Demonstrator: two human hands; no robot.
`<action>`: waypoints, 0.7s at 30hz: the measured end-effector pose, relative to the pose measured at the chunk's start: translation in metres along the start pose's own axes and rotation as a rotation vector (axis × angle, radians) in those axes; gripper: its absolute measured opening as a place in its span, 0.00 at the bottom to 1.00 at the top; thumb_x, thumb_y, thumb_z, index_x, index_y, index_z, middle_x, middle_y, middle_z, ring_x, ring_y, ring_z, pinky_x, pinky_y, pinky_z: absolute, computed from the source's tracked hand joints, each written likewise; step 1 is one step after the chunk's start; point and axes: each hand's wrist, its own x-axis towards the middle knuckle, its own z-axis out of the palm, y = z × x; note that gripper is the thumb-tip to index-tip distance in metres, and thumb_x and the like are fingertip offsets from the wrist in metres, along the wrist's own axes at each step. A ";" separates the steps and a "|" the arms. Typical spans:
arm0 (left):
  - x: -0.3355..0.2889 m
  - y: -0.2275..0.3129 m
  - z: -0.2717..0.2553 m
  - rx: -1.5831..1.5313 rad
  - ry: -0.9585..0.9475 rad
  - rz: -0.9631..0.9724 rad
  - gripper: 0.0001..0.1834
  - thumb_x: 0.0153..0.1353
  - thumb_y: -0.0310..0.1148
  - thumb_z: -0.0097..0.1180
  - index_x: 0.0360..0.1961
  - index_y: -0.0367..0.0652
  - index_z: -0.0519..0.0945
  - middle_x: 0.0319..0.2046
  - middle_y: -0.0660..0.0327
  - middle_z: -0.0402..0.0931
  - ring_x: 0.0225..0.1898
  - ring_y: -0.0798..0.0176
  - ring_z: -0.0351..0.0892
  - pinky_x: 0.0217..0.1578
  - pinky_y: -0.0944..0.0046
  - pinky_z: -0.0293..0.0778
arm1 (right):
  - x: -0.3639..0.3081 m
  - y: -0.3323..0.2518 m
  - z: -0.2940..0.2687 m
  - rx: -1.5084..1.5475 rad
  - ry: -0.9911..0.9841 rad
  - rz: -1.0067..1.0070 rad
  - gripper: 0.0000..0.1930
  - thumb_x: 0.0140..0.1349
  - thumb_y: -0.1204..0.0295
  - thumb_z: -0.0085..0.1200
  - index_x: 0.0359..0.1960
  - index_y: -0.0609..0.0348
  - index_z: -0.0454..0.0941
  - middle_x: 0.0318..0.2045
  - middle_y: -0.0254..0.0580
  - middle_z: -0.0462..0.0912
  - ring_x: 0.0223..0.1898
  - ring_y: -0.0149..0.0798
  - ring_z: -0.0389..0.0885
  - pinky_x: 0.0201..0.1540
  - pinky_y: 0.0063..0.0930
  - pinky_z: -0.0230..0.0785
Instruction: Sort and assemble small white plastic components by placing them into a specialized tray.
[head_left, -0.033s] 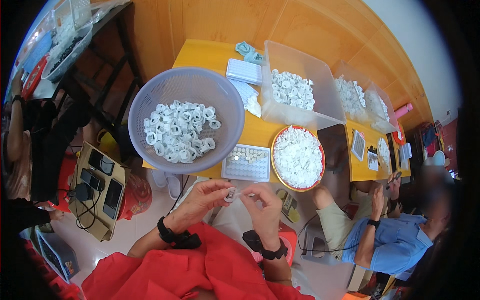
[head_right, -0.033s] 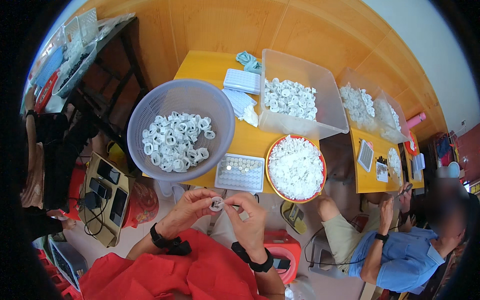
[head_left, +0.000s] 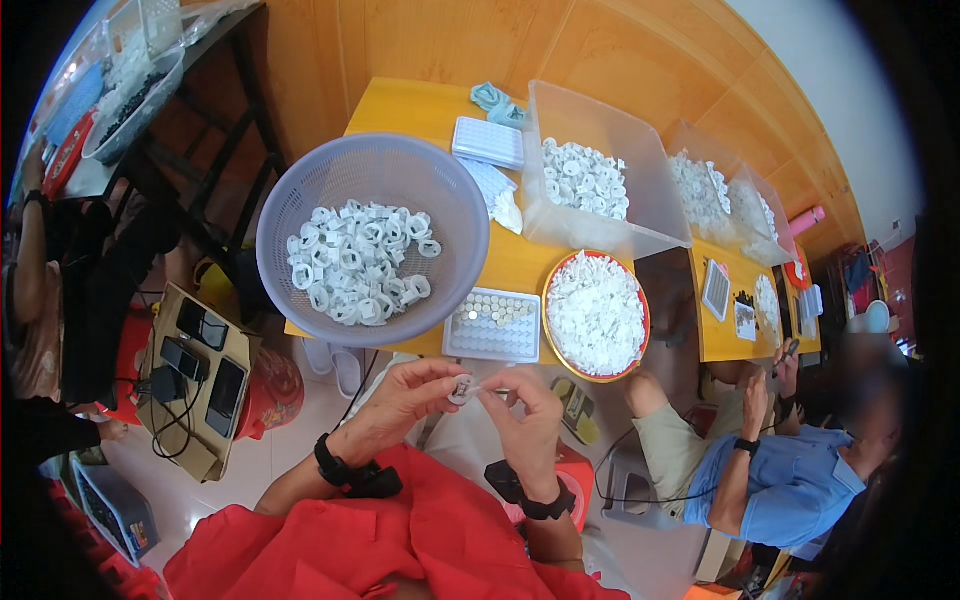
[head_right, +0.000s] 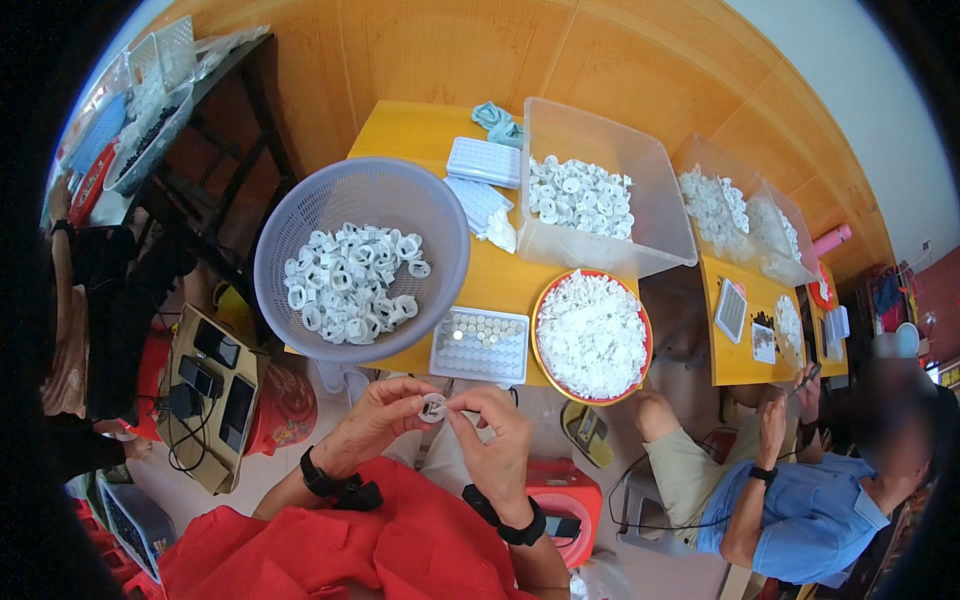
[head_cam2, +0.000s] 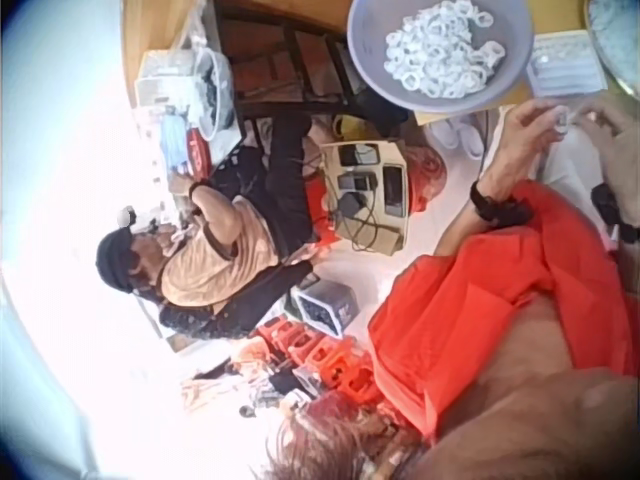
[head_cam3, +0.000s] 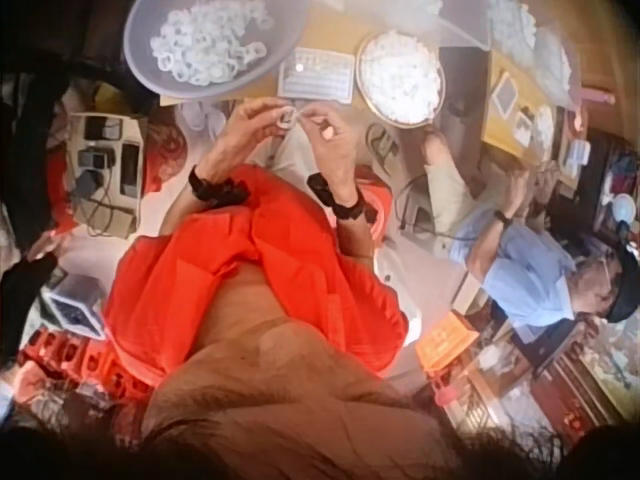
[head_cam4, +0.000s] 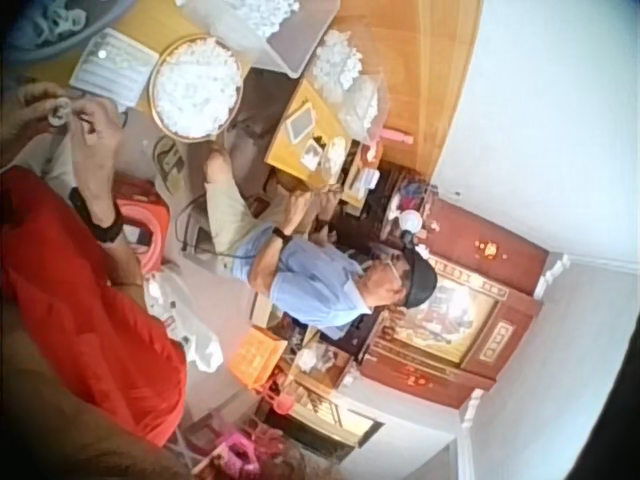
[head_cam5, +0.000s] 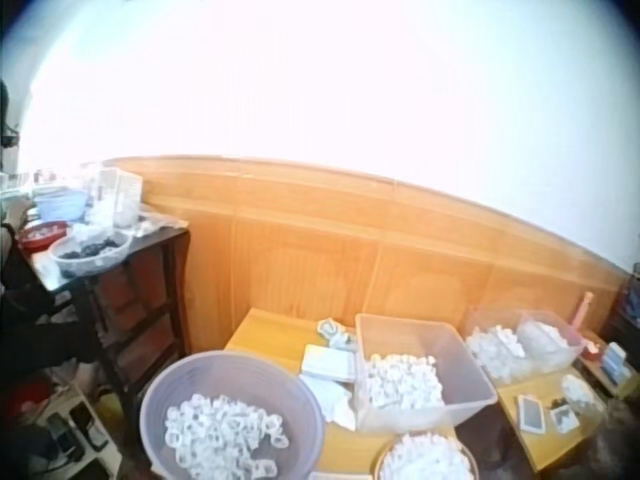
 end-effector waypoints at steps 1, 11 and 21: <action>0.000 0.000 0.000 -0.008 0.001 0.004 0.11 0.60 0.29 0.52 0.43 0.38 0.76 0.41 0.62 0.75 0.41 0.69 0.75 0.41 0.67 0.76 | -0.001 -0.004 0.000 -0.196 -0.035 -0.060 0.05 0.53 0.82 0.55 0.32 0.64 0.77 0.32 0.38 0.76 0.30 0.27 0.74 0.32 0.17 0.66; -0.002 -0.001 0.000 -0.015 -0.011 0.002 0.12 0.60 0.29 0.53 0.44 0.38 0.76 0.42 0.61 0.75 0.41 0.69 0.75 0.41 0.67 0.75 | -0.006 0.000 0.010 -0.021 -0.003 -0.054 0.06 0.51 0.83 0.56 0.31 0.64 0.77 0.28 0.38 0.74 0.27 0.28 0.72 0.28 0.18 0.65; -0.003 -0.003 0.000 0.051 -0.022 -0.016 0.12 0.60 0.30 0.53 0.43 0.37 0.77 0.42 0.60 0.75 0.42 0.68 0.75 0.41 0.67 0.74 | -0.002 -0.013 0.007 -0.214 -0.056 -0.080 0.05 0.49 0.82 0.57 0.29 0.63 0.78 0.26 0.38 0.77 0.25 0.28 0.74 0.30 0.19 0.66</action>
